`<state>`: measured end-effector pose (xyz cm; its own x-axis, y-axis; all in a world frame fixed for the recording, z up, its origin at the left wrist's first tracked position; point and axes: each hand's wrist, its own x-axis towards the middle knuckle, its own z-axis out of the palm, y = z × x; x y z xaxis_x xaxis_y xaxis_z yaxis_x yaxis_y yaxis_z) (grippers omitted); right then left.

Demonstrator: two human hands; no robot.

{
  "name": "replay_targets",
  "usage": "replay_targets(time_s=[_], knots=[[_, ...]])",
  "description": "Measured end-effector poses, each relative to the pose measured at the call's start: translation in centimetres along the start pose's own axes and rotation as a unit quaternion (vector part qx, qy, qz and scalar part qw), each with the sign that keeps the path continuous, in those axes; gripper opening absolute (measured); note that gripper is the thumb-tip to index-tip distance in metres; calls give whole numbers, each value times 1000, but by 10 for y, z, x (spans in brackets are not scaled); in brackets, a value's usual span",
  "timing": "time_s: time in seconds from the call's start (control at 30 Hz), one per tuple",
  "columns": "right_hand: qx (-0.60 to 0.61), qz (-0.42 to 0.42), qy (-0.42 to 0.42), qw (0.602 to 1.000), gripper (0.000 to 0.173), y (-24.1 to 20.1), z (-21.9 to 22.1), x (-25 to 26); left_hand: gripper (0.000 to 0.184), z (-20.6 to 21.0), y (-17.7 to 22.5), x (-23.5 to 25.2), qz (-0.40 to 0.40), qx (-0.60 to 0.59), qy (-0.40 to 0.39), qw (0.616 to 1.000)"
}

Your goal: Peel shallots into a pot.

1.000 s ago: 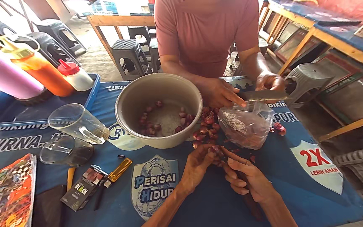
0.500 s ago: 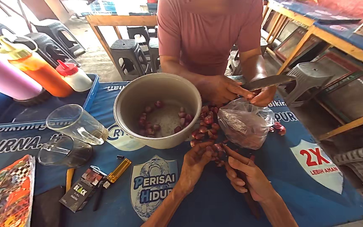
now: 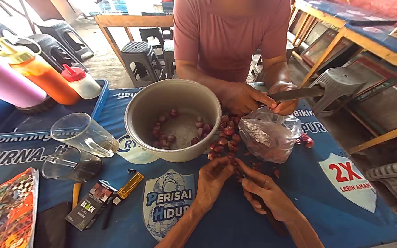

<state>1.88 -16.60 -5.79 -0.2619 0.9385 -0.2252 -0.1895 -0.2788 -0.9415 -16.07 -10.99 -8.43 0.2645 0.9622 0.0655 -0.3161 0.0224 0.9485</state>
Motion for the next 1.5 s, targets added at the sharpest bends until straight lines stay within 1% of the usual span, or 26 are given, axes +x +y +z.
replay_targets(time_s=[0.13, 0.27, 0.33, 0.43, 0.53, 0.63, 0.73, 0.93, 1.03, 1.17, 1.33, 1.5], knots=[[-26, 0, 47, 999, 52, 0, 2, 1, 23, 3, 3, -2, -8, 19, 9, 1000], [34, 23, 62, 997, 52, -1, 1, 0, 25, 4, 1, -1, -16, 6, -10, 1000], [63, 24, 67, 995, 53, -1, -1, 0, 27, 1, 1, 1, -32, -25, -25, 999], [74, 20, 70, 995, 54, -2, -4, 0, 30, -3, 6, 3, -85, -93, -28, 992], [53, 13, 75, 996, 54, -1, -4, 0, 32, -6, 10, 5, -131, -148, -25, 980], [41, 3, 63, 997, 54, 0, -2, -1, 32, -7, 10, 6, -145, -170, -27, 974], [33, -8, 47, 998, 55, 0, -1, -1, 31, -7, 9, 6, -139, -173, -29, 975], [2, -38, -2, 999, 61, 2, 2, -1, 20, -3, 8, 5, -133, -187, 2, 973], [-13, -60, -20, 998, 61, 3, 2, 1, 17, -4, 5, 5, -114, -183, 12, 976], [-26, -71, -24, 997, 62, 5, 2, 2, 16, -5, 1, 6, -91, -170, 12, 981], [-53, -59, 6, 997, 56, 2, 4, 1, 15, -5, -1, 5, -71, -142, 19, 987], [-95, -70, 47, 992, 50, 2, 7, 1, 15, -3, -2, 3, -61, -119, 26, 991]])
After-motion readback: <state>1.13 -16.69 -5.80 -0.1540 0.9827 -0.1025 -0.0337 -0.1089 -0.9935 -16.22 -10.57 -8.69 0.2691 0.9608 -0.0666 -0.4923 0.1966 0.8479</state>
